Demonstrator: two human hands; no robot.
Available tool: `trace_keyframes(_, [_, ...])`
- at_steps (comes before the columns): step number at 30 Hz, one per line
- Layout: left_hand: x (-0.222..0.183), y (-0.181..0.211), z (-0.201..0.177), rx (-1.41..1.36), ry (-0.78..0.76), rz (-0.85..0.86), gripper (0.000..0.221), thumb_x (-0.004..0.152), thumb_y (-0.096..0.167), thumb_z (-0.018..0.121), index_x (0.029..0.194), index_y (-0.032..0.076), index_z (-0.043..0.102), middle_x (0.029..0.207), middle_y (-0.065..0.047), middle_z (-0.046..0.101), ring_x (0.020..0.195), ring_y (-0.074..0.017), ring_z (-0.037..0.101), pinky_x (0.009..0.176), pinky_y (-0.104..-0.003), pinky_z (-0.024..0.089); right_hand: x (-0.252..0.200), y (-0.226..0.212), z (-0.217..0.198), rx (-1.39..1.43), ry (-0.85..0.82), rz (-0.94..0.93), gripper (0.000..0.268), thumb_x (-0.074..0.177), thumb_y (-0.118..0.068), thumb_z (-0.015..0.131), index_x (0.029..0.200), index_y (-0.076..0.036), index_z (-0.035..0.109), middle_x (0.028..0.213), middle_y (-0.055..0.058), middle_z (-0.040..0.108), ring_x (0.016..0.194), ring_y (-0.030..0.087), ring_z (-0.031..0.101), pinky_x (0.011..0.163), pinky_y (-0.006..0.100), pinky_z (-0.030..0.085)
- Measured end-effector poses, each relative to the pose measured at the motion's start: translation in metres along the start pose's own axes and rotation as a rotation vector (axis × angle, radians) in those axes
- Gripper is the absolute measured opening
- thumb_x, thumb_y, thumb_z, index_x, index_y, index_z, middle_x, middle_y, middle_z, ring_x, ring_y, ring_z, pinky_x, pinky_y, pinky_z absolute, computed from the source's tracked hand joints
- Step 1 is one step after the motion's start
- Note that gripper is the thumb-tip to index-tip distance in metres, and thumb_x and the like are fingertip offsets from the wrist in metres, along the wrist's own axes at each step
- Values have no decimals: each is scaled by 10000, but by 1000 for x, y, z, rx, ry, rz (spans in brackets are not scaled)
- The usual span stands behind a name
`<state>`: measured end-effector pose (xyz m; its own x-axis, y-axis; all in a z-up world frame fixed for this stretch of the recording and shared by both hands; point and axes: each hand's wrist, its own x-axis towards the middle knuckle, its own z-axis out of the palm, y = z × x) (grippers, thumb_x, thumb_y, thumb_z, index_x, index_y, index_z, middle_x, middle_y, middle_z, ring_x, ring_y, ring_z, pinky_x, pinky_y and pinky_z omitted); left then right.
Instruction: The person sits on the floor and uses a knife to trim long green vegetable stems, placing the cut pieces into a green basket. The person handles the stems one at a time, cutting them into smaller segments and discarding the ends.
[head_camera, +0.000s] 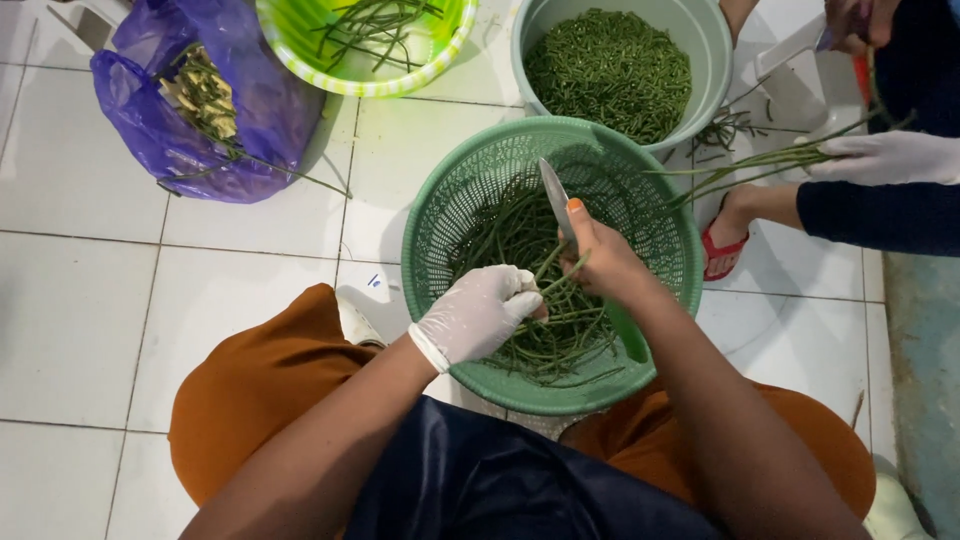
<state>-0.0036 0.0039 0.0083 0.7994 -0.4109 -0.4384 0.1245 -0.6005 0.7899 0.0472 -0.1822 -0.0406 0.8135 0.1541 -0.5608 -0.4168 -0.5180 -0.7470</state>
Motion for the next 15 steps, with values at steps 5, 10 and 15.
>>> trace_keyframes(5, [-3, 5, 5, 47, -45, -5, 193, 842, 291, 531, 761, 202, 683, 861, -89, 670, 975, -318, 618, 851, -428, 492, 13, 16, -7, 15, 38, -18, 645, 947, -592, 114, 815, -96, 504, 599, 104, 575, 506, 206, 536, 398, 321, 452])
trace_keyframes(10, [9, -5, 5, -31, -6, -71, 194, 849, 312, 513, 770, 214, 661, 649, -20, 657, 798, -218, 662, 766, -360, 515, 3, 8, -15, 90, -31, 124, 680, 944, -614, 175, 925, -36, 532, 615, 154, 576, 417, 199, 473, 341, 334, 354])
trace_keyframes(15, [20, -21, 15, -784, 68, 11, 204, 924, 111, 460, 869, 34, 641, 703, -39, 639, 675, -79, 554, 654, -198, 490, -22, -21, -20, 385, -169, -69, 689, 965, -518, 170, 1287, 68, 336, 735, 140, 539, 457, 95, 385, 318, 191, 287])
